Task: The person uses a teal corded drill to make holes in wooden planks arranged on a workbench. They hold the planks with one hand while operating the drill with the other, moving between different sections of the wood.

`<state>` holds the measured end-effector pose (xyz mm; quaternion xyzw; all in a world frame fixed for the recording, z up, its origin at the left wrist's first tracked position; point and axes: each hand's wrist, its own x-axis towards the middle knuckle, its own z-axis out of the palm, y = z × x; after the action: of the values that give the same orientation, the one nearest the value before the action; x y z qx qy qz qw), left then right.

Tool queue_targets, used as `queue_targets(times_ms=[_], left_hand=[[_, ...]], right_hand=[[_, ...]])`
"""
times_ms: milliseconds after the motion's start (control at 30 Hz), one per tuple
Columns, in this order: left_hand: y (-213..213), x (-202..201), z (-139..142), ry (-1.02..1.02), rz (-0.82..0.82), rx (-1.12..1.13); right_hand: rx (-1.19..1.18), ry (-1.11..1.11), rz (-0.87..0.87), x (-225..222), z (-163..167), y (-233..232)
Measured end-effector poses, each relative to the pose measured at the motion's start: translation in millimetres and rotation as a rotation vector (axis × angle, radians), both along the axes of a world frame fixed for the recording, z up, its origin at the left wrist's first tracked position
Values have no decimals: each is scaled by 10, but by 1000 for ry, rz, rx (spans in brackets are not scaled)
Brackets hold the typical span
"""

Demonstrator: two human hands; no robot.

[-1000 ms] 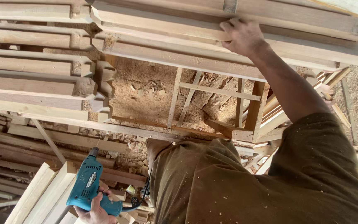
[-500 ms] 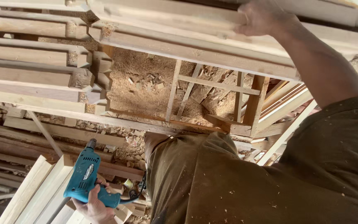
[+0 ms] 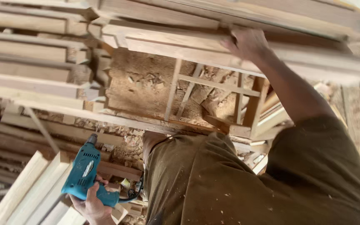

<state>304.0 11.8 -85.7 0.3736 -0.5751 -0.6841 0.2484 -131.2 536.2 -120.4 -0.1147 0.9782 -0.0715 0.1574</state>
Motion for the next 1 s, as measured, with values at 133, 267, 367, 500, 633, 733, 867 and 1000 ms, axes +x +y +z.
queue_targets(times_ms=[133, 267, 367, 500, 633, 733, 867, 1000], left_hand=[[-13, 27, 113, 156, -126, 91], [-29, -96, 206, 18, -120, 52], [-2, -253, 253, 35, -217, 11], [117, -381, 341, 71, -316, 152], [322, -438, 416, 71, -319, 63], [430, -471, 464, 120, -352, 75], [537, -475, 545, 93, -444, 21], [717, -541, 620, 64, -537, -27]], right_hand=[[-230, -291, -225, 677, 76, -79], [-161, -273, -76, 1208, -351, -242], [-136, -440, -174, 1469, -790, -308], [-303, 102, -102, 1609, -1074, -137], [-249, -16, -109, 1891, -1128, -97], [-215, 56, -46, 2047, -1216, -107], [-195, -93, -108, 2137, -1406, 3], [-143, -172, -59, 2238, -1545, 29]])
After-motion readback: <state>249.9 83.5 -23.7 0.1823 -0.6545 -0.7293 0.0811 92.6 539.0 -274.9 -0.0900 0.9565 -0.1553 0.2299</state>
